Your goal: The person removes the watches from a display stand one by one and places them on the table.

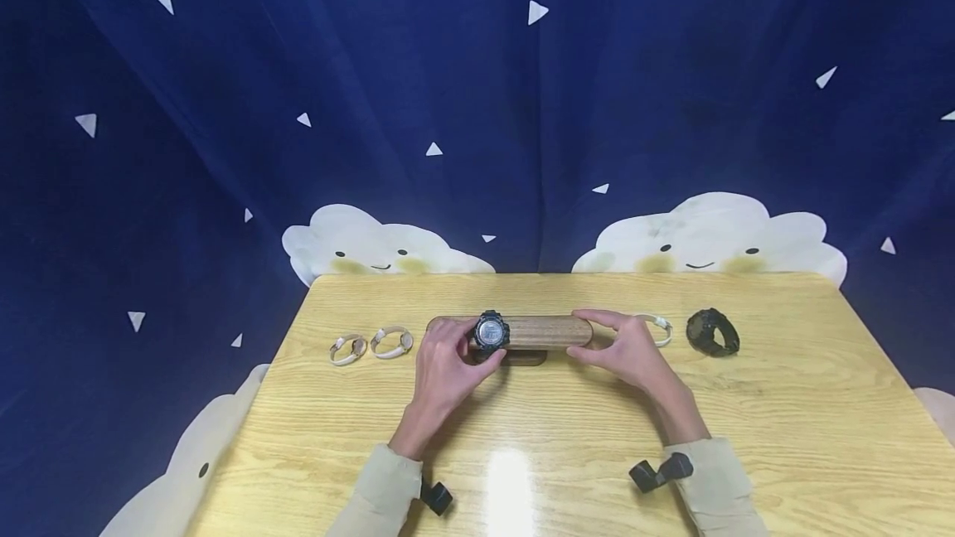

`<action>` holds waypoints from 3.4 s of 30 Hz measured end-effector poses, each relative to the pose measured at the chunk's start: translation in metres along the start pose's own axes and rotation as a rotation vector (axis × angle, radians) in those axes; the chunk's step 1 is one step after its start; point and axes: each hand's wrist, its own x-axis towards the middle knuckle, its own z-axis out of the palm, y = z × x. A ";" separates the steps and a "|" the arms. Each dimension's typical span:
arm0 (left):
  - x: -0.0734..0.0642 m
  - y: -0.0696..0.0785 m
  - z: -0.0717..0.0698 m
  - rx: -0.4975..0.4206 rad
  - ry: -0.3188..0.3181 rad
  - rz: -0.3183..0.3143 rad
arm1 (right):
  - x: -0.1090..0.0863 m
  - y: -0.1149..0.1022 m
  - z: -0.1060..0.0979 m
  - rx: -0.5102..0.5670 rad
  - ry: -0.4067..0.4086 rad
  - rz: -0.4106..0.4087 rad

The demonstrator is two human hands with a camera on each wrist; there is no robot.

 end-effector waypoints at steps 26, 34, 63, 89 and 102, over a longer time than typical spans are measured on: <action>0.007 -0.003 -0.018 0.000 -0.081 -0.116 | -0.001 0.000 -0.001 0.002 -0.011 0.036; 0.009 -0.009 -0.024 -0.006 -0.104 -0.152 | 0.000 0.000 -0.001 0.005 -0.003 0.004; 0.006 -0.030 -0.043 -0.043 -0.151 -0.265 | -0.002 0.001 0.002 -0.016 0.001 -0.028; 0.013 -0.069 -0.072 -0.075 -0.163 -0.389 | 0.000 -0.001 0.000 -0.005 -0.003 0.002; 0.013 -0.076 -0.072 -0.050 -0.093 -0.414 | 0.000 0.000 0.001 -0.006 -0.010 -0.004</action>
